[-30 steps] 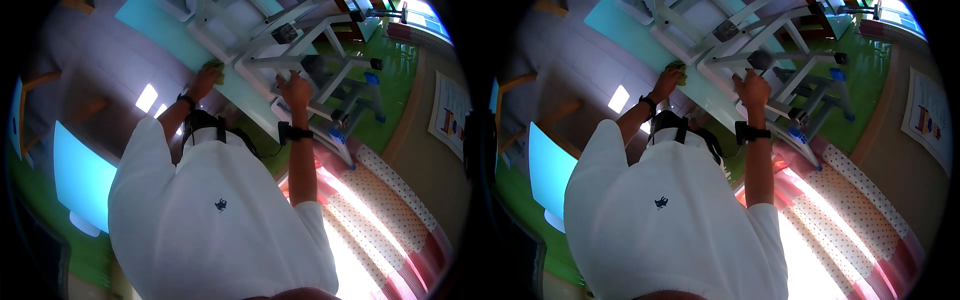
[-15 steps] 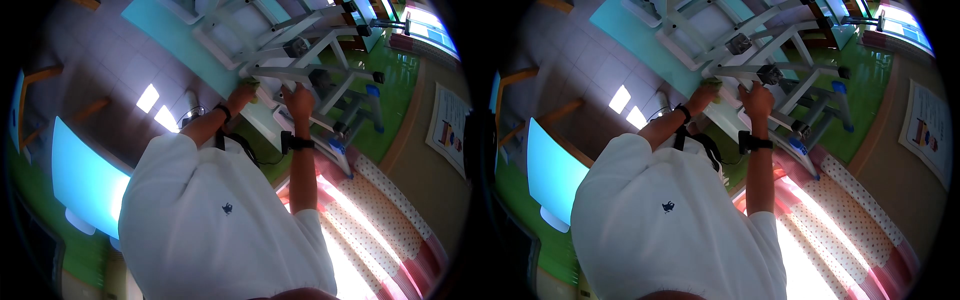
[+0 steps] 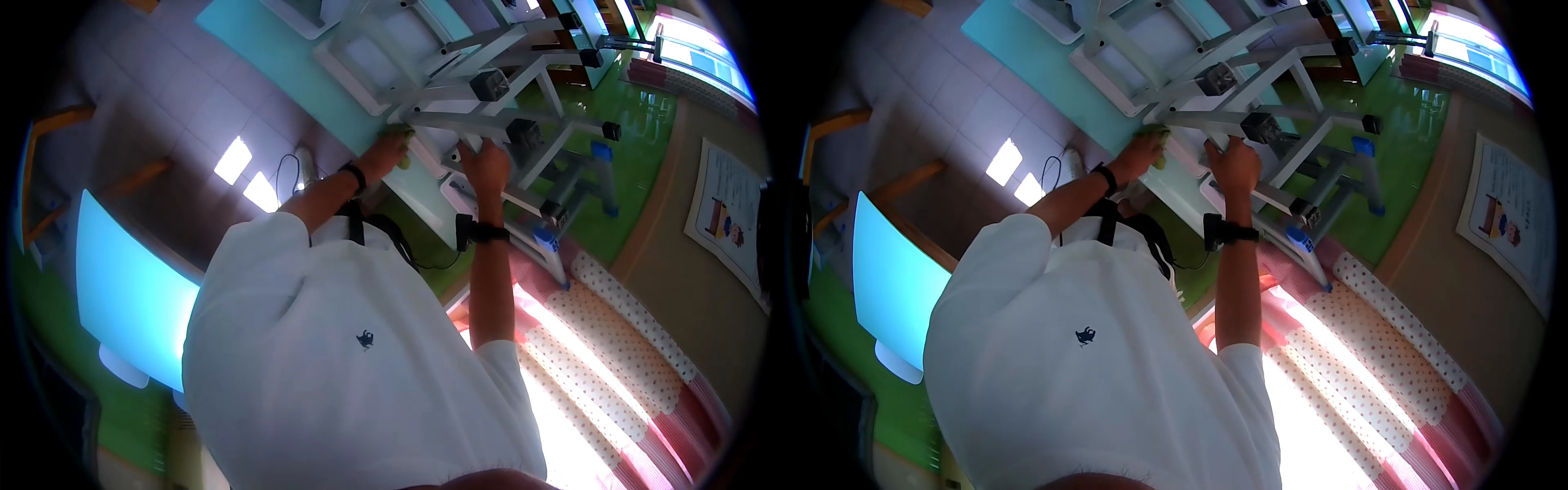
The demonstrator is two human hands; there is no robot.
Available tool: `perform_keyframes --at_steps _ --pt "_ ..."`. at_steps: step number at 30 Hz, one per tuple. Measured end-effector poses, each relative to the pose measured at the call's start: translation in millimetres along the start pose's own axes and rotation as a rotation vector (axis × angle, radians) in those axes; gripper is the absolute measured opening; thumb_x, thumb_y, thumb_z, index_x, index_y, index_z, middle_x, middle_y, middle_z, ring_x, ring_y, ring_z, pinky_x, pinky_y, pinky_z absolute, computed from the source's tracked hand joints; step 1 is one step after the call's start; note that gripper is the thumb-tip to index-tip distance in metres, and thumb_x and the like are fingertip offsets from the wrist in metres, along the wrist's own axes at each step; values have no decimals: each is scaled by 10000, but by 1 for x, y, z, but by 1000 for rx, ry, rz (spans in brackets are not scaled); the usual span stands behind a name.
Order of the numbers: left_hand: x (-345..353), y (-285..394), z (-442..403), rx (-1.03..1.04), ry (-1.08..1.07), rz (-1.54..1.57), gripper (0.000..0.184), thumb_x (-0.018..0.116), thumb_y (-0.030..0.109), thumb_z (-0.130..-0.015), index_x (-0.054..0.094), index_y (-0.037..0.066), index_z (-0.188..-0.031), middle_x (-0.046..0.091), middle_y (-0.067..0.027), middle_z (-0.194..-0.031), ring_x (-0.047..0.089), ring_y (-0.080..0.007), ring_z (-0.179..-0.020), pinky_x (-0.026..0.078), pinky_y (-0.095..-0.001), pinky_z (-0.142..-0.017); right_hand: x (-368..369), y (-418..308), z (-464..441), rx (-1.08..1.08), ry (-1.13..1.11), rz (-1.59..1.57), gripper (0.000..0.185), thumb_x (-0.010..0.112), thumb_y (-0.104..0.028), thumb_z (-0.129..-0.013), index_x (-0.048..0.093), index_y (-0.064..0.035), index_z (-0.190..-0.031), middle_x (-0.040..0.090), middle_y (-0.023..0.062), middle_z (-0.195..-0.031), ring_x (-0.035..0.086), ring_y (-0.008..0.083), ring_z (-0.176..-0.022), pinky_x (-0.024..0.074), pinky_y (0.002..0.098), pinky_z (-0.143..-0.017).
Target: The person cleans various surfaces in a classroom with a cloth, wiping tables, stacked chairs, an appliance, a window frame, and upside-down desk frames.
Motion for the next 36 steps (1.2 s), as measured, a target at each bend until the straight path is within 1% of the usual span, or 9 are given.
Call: perform_keyframes --at_steps 7,13,17,19,26,30,34,35,36 --pt "23 46 8 136 -19 -53 202 615 125 -768 632 87 -965 517 -132 -1181 530 -290 -1027 463 -388 -873 5 6 0 -4 22 4 462 708 -419 -744 671 -66 -1039 686 206 -778 669 394 -734 532 501 -709" --pt "-49 -41 33 2 65 -123 380 643 90 -734 592 118 -1109 541 -99 -1176 537 -276 -1015 470 -385 -842 -2 2 0 -3 34 -29 441 716 -406 -736 676 -77 -1028 686 203 -772 671 392 -735 535 499 -703" --pt "-79 -86 60 -46 -3 -24 402 640 76 -733 593 117 -1130 563 -102 -1146 534 -292 -1027 472 -400 -843 -3 1 2 29 9 7 454 702 -415 -755 674 -54 -1028 683 203 -775 666 395 -762 530 496 -711" --pt "-100 -104 72 -135 91 25 300 629 88 -749 627 111 -1049 615 -68 -1034 548 -310 -998 467 -448 -860 -2 3 3 37 -16 6 469 692 -422 -775 671 -29 -1030 679 211 -792 657 403 -789 522 498 -717" --pt "-156 -183 89 -423 328 103 260 621 27 -757 628 54 -1016 620 -162 -1026 551 -407 -1007 462 -477 -851 1 6 1 1 72 24 462 706 -419 -742 674 -114 -1088 696 155 -743 681 370 -738 546 482 -702" --pt "-183 -211 64 -406 542 115 260 673 59 -752 642 19 -1006 629 -210 -1034 583 -408 -978 477 -471 -844 3 8 1 12 53 13 475 704 -419 -755 667 -125 -1126 701 146 -747 685 360 -745 550 474 -705" --pt "-160 -181 22 -367 301 216 342 726 129 -741 648 34 -1060 630 -209 -1049 585 -401 -1006 477 -460 -871 4 7 3 -15 42 41 503 691 -422 -778 638 -109 -1167 701 177 -828 682 356 -777 544 474 -703" --pt "-163 -152 17 -212 328 192 187 643 17 -734 638 -4 -920 639 -221 -910 590 -435 -897 470 -502 -808 6 8 2 16 43 9 503 691 -422 -778 638 -109 -1167 701 177 -828 682 356 -777 544 474 -703" --pt "-128 -158 11 -223 189 148 251 624 7 -730 624 -16 -980 611 -241 -999 572 -452 -950 461 -516 -810 6 6 3 -3 36 16 506 688 -424 -784 630 -112 -1178 699 180 -833 680 357 -772 541 474 -696"
Point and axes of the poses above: each hand's wrist, its own z-axis away from the middle knuckle, its own x-axis out of the palm, y = z × x, the point moved 9 cm from there along -z, towards the middle knuckle
